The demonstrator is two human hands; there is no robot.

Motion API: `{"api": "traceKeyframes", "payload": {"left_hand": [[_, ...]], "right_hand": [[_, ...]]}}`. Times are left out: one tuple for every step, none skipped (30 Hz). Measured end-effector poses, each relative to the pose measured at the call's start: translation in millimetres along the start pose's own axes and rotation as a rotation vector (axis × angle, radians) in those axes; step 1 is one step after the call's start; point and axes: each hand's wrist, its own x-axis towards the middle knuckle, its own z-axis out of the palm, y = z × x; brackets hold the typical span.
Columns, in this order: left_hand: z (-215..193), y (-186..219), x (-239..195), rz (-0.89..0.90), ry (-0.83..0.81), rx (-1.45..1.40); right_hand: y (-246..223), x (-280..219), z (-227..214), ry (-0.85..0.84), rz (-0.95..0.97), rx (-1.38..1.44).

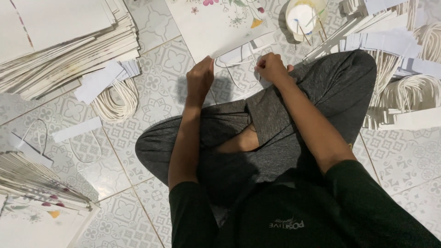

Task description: The person sits on the floor and assembles paper bags by applying glue to a paper strip, attaching a rope handle, and pressing it onto the bag. The person repeats this process for multiple bags, stacking completed ones nearby.

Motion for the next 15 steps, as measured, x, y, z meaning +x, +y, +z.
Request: {"api": "traceKeyframes", "payload": {"left_hand": [[-1, 0, 0, 0.000, -0.001, 0.000], [-2, 0, 0, 0.011, -0.006, 0.045], [-3, 0, 0, 0.021, -0.012, 0.089], [0, -2, -2, 0.021, -0.014, 0.089], [4, -3, -5, 0.022, -0.008, 0.063], [7, -6, -7, 0.023, -0.002, 0.039], [4, -3, -5, 0.023, -0.003, 0.039], [0, -1, -3, 0.018, -0.040, 0.025], [-3, 1, -1, 0.013, -0.078, 0.011], [-7, 4, 2, 0.014, -0.078, 0.010], [-11, 6, 5, 0.025, -0.090, 0.021], [-16, 8, 8, 0.036, -0.101, 0.032], [-12, 6, 6, 0.037, -0.102, 0.032], [-9, 4, 3, 0.015, -0.104, -0.005], [-5, 2, 0, -0.006, -0.106, -0.042]], "right_hand": [[3, 1, 2, 0.000, 0.000, 0.001], [6, 3, 3, -0.006, 0.001, -0.011], [9, 4, 5, -0.012, 0.001, -0.024], [9, 3, 5, -0.013, 0.002, -0.023], [9, 1, 5, -0.011, -0.006, -0.019], [8, 1, 5, -0.008, -0.015, -0.015], [9, 2, 5, -0.009, -0.015, -0.014], [9, 2, 6, -0.009, -0.020, 0.006], [9, 3, 6, -0.009, -0.024, 0.026], [9, 2, 6, -0.007, -0.023, 0.027], [9, 2, 6, -0.006, -0.030, 0.066], [8, 2, 7, -0.004, -0.037, 0.104], [10, 3, 7, -0.004, -0.036, 0.105], [12, 4, 9, 0.000, -0.036, 0.119], [13, 4, 10, 0.003, -0.036, 0.134]]}}
